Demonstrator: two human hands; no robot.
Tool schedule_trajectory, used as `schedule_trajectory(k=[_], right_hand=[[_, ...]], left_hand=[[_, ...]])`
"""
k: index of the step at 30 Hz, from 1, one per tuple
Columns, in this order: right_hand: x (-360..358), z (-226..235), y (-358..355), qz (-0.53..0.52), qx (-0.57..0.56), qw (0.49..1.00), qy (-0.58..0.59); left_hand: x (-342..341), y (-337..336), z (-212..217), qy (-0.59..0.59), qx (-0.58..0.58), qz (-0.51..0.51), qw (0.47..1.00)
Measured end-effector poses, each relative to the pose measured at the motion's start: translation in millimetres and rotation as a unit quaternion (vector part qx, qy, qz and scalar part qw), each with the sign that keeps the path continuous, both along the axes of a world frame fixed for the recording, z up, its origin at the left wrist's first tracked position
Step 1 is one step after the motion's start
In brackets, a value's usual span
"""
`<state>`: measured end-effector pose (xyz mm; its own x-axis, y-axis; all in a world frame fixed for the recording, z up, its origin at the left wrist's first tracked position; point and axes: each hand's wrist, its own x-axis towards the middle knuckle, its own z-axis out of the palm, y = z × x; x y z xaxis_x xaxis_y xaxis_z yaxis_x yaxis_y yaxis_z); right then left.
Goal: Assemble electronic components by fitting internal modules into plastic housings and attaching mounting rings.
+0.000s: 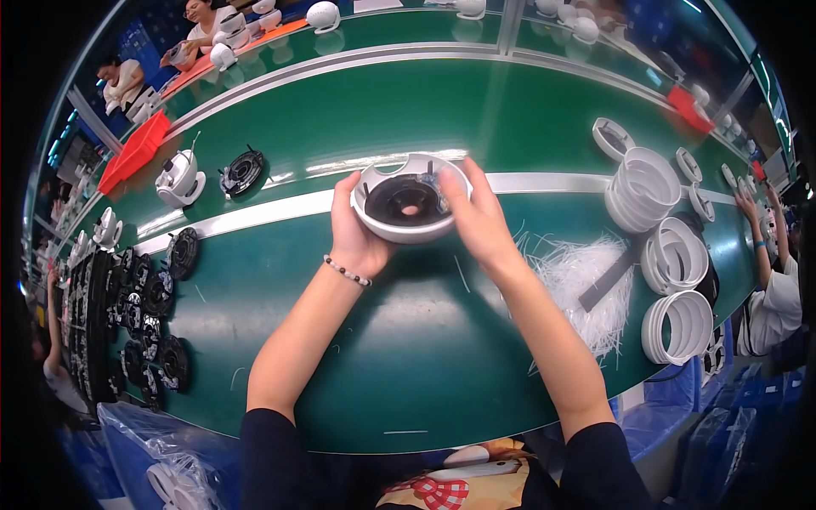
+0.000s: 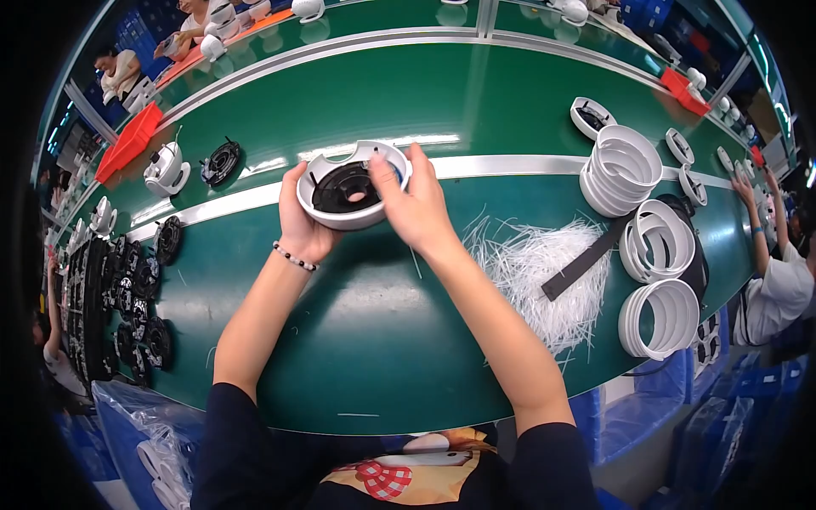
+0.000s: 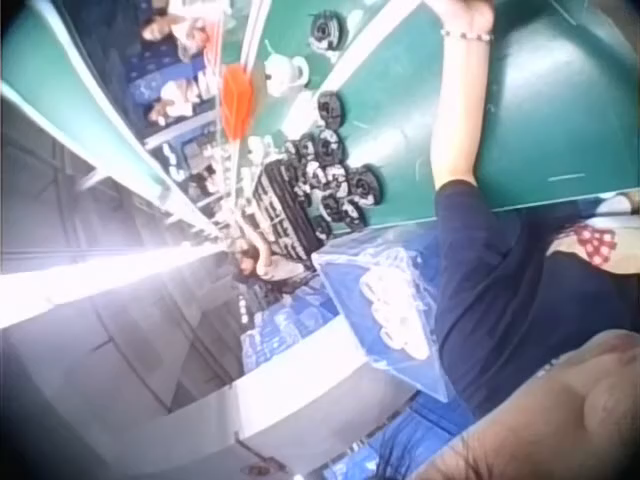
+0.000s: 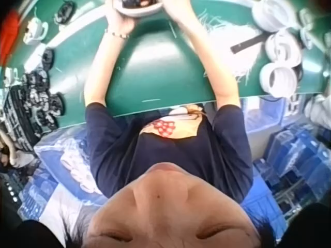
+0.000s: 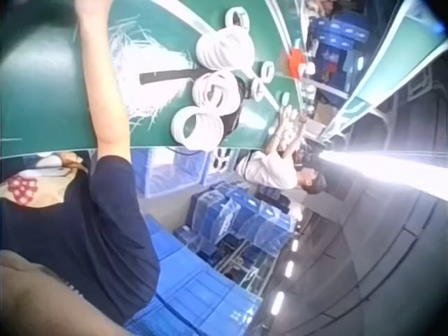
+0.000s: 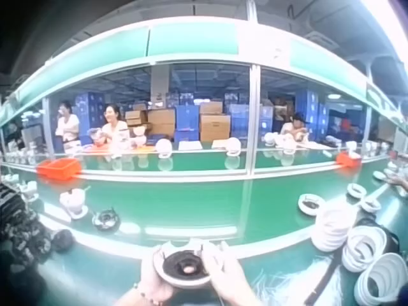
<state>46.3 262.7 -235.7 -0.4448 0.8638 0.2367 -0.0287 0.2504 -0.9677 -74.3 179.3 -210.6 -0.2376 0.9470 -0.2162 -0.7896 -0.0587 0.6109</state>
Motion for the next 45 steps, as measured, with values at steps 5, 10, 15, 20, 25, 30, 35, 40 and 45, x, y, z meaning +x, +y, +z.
schedule_trajectory(k=[5,10,15,20,25,30,35,40,45], right_hand=[[14,23,-17,0.084,-0.270,0.959,-0.007],[25,17,-8,0.079,-0.248,0.964,0.062],[26,18,-14,0.081,-0.170,0.973,0.134],[29,10,-9,0.096,-0.119,0.979,0.132],[31,18,36,0.005,0.021,0.985,-0.169],[34,23,43,0.034,0.030,0.989,-0.138],[40,19,51,-0.041,0.059,0.965,-0.252],[150,89,23,-0.155,0.360,0.894,-0.218],[273,108,-20,-0.228,0.323,0.794,-0.461]], left_hand=[[-5,1,0,0.055,-0.073,-0.013,0.996],[-21,-2,0,0.356,-0.142,-0.099,0.919],[-15,-8,-10,0.343,-0.031,-0.071,0.936],[-11,-11,-12,0.416,0.004,-0.009,0.909],[-4,-9,-7,0.469,0.015,-0.079,0.879],[-2,3,-16,0.490,0.046,-0.089,0.866],[-29,39,-42,0.378,-0.067,-0.126,0.915],[-70,100,-53,0.400,-0.143,-0.065,0.903],[-105,120,-68,0.403,-0.213,0.010,0.890]])
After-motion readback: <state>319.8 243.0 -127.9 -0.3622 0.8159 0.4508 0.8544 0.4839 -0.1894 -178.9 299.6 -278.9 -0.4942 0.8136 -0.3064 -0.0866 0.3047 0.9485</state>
